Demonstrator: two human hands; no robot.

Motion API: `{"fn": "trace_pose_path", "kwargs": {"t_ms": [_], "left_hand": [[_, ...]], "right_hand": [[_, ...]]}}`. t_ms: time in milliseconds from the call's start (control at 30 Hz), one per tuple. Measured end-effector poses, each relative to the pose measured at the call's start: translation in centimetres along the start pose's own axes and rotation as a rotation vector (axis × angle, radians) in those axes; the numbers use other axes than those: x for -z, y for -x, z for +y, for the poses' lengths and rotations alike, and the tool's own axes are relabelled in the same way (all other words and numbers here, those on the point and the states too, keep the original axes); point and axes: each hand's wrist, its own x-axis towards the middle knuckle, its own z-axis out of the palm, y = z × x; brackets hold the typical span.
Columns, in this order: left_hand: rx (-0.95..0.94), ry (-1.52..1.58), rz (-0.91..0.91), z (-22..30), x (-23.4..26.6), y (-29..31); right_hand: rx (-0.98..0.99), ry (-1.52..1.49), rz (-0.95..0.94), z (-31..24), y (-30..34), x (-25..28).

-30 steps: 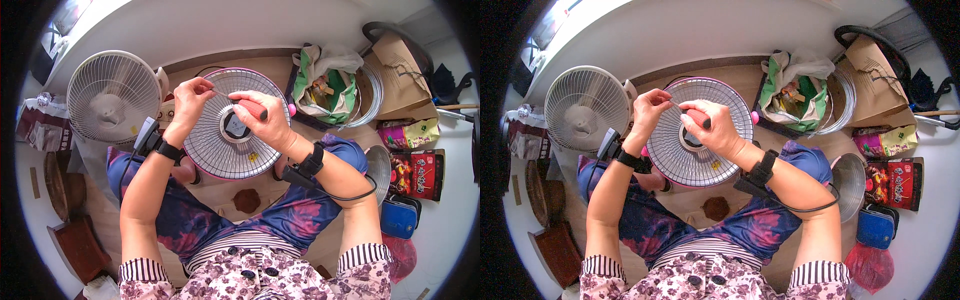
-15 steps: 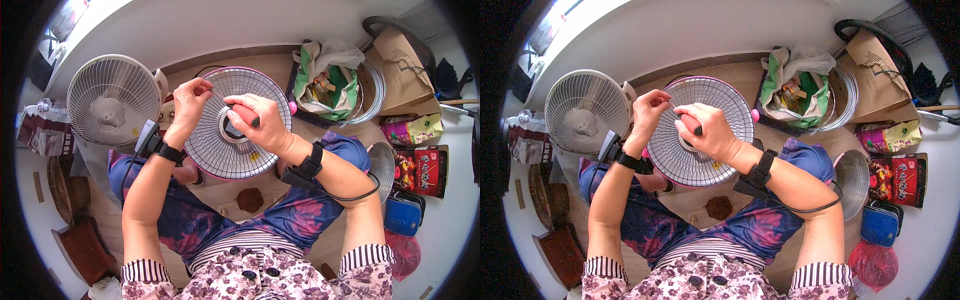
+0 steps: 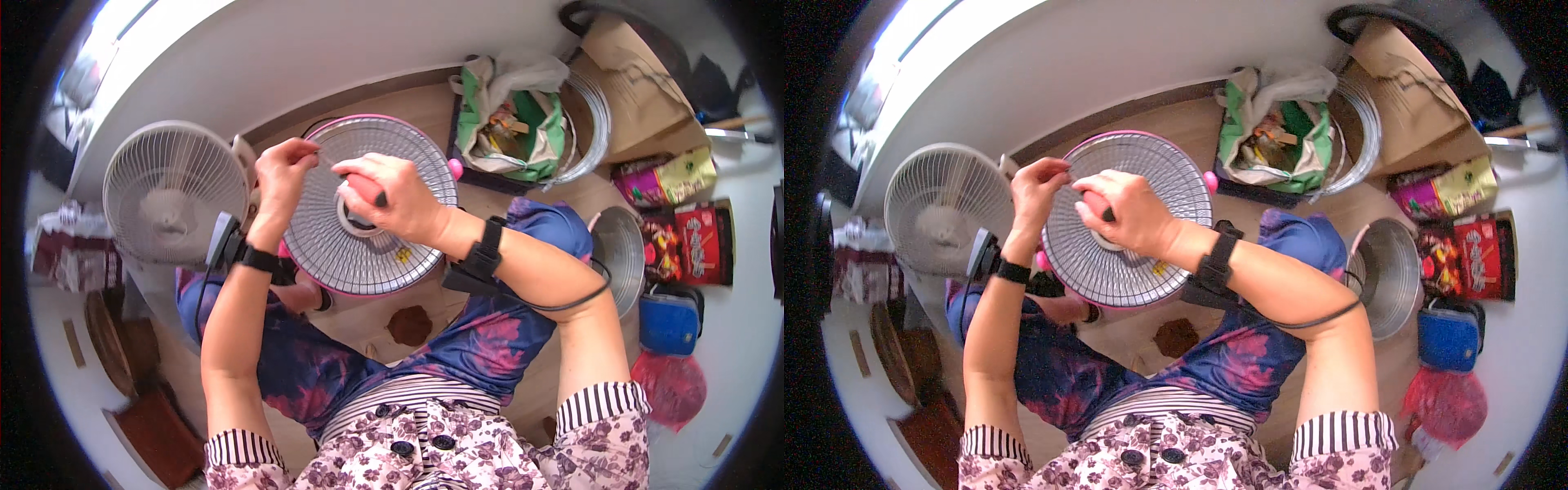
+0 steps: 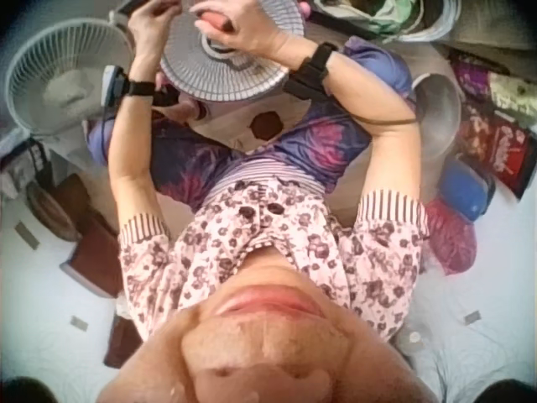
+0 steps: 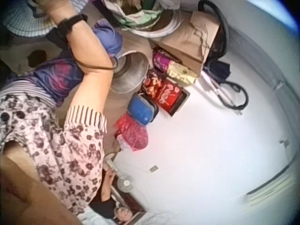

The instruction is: The person disassembles the front grill of a round portable heater using a screwdriver, handles the inner components, and then reattaches the grill.

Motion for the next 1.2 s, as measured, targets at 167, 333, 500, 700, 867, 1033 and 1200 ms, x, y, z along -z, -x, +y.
{"fn": "trace_pose_path", "kwargs": {"t_ms": [167, 333, 500, 700, 867, 1033, 1200], "left_hand": [[0.032, -0.014, -0.138, 0.2, 2.7, -3.3], [0.045, -0.025, -0.139, 2.0, 3.1, -4.2], [0.139, -0.088, -0.212, 3.5, 1.3, -4.9], [0.177, -0.128, -0.367, 2.3, 1.0, -7.4], [0.232, -0.15, -0.368, 0.4, 0.4, -9.0], [0.175, -0.331, -0.326, -0.3, -0.7, -9.8], [0.149, -0.444, -0.295, -0.2, -1.4, -10.0]], "right_hand": [[-0.004, -0.172, 0.042, 1.1, -2.3, -0.4], [-0.077, -0.268, 0.106, 0.8, -4.4, 1.8], [-0.273, -0.439, 0.071, 2.3, -5.5, 2.6], [-0.393, -0.409, 0.048, 3.5, -7.2, 1.9], [-0.458, -0.414, 0.054, 4.9, -8.5, 1.2], [-0.519, -0.413, 0.029, 5.9, -8.9, 0.3], [-0.586, -0.465, 0.108, 6.0, -8.7, -0.1]]}}
